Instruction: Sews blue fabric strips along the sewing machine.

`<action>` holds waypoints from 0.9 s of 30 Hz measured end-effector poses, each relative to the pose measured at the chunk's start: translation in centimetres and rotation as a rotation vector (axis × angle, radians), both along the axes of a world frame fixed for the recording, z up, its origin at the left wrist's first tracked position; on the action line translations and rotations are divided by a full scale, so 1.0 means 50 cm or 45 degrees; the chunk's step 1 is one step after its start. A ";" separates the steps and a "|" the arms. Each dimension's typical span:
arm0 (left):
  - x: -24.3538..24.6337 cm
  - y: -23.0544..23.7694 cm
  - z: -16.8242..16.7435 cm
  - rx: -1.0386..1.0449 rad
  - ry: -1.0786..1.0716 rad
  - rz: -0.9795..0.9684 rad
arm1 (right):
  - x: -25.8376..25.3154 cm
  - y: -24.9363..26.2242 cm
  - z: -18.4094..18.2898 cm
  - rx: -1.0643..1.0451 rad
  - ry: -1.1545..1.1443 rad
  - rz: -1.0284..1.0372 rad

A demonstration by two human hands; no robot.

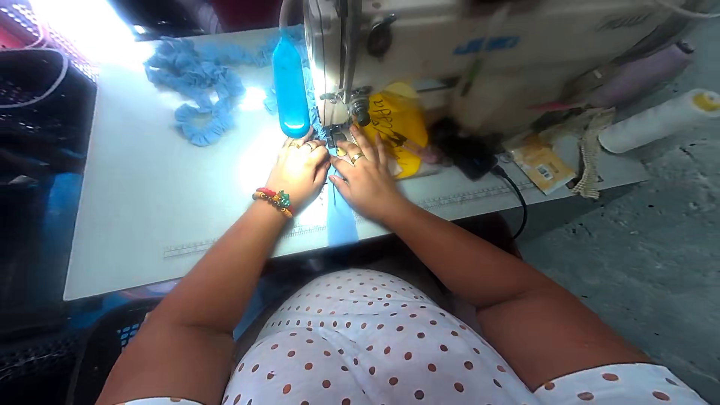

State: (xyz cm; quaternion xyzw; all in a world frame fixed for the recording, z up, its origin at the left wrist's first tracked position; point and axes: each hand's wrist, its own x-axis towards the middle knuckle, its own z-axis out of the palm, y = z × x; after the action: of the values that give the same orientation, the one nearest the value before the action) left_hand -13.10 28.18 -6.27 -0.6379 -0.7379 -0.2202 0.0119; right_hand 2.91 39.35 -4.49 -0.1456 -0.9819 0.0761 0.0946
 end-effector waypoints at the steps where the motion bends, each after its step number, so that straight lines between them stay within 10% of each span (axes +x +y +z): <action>1: 0.002 -0.001 0.002 -0.011 -0.004 0.008 | 0.000 -0.001 0.001 0.004 0.000 0.001; 20: 0.085 -0.066 0.025 0.001 -0.115 0.275 | -0.001 0.001 0.000 -0.024 -0.047 -0.030; 27: 0.242 -0.317 -0.030 -0.080 -1.546 0.001 | 0.011 0.006 -0.003 -0.024 0.192 0.035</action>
State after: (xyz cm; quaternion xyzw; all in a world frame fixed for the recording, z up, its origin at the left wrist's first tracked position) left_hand -1.01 12.33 -7.75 -0.3980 -0.6191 -0.5230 -0.4299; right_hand 3.44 39.65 -4.65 -0.1268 -0.9731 0.0972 0.1658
